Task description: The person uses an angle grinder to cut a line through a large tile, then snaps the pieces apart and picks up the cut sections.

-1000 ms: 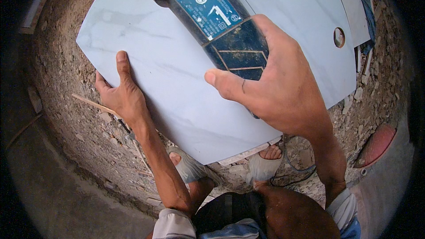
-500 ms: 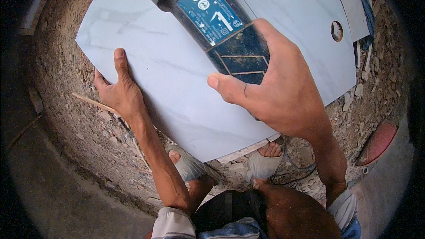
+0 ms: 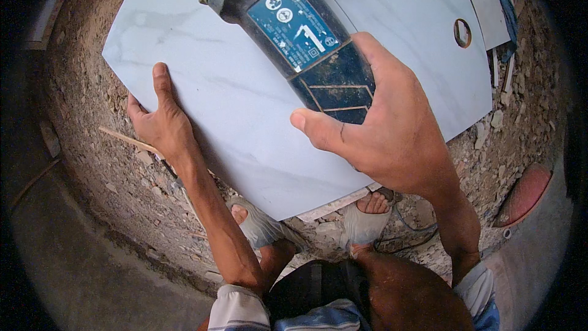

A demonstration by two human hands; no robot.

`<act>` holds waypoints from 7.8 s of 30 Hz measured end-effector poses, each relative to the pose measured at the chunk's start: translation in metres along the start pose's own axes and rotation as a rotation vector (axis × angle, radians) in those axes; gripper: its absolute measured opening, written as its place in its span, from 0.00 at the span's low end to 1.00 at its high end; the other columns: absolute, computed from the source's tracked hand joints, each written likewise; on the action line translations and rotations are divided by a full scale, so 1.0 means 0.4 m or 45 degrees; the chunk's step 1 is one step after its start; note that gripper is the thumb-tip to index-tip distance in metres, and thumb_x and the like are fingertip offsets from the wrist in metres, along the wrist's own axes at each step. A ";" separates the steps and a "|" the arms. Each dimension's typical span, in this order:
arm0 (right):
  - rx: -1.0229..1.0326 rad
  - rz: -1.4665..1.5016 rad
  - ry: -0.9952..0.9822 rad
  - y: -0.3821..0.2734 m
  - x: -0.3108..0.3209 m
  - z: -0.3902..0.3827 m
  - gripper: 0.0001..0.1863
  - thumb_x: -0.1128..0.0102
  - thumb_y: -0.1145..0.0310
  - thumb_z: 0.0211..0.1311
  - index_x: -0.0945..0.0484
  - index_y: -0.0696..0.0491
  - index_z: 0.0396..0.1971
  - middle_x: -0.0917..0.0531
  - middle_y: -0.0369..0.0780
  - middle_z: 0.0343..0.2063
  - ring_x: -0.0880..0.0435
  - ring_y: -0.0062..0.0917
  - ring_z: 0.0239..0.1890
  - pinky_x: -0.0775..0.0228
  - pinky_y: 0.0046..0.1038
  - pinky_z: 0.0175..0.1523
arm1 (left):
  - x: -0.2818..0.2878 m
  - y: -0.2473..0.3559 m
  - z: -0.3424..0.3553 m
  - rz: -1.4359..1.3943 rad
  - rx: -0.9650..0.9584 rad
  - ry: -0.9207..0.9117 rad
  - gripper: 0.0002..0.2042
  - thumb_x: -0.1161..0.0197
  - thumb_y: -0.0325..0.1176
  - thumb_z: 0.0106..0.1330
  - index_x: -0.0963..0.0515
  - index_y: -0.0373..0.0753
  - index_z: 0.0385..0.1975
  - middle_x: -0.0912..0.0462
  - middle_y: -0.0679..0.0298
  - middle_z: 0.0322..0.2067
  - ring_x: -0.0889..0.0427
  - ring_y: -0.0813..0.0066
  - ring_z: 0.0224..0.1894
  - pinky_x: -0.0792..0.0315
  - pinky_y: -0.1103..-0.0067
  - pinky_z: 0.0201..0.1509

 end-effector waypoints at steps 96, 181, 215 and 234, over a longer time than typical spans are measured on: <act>-0.141 -0.047 0.005 0.150 0.019 -0.259 0.33 0.16 0.61 0.58 0.23 0.60 0.58 0.12 0.42 0.39 0.11 0.26 0.40 0.17 0.31 0.49 | 0.012 -0.008 -0.004 0.160 -0.156 0.069 0.36 0.20 0.56 0.69 0.16 0.26 0.61 0.09 0.50 0.54 0.10 0.63 0.52 0.18 0.69 0.61; -0.208 -0.011 0.015 0.266 0.020 -0.438 0.33 0.15 0.59 0.56 0.22 0.56 0.56 0.13 0.42 0.40 0.13 0.28 0.39 0.19 0.34 0.49 | 0.020 -0.068 0.050 0.212 -0.108 0.075 0.48 0.18 0.66 0.59 0.18 0.20 0.59 0.10 0.42 0.52 0.10 0.53 0.51 0.18 0.64 0.61; -0.238 0.097 0.046 0.329 0.012 -0.522 0.34 0.15 0.56 0.55 0.23 0.55 0.55 0.11 0.49 0.37 0.08 0.46 0.40 0.18 0.45 0.48 | 0.014 -0.055 0.032 0.164 -0.164 0.073 0.52 0.17 0.66 0.58 0.21 0.15 0.60 0.11 0.40 0.54 0.11 0.52 0.54 0.18 0.65 0.63; -0.195 0.094 0.093 0.346 0.013 -0.558 0.32 0.15 0.56 0.57 0.23 0.55 0.54 0.10 0.47 0.35 0.07 0.41 0.38 0.17 0.43 0.48 | 0.008 -0.061 0.023 0.171 -0.191 0.109 0.44 0.17 0.62 0.62 0.16 0.21 0.57 0.08 0.46 0.50 0.09 0.57 0.48 0.17 0.66 0.58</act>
Point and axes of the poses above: each hand's wrist, its own z-axis towards the middle knuckle, its own x-axis out of the back of the hand, y = z × x, the point moved 3 cm from there along z, towards the middle knuckle
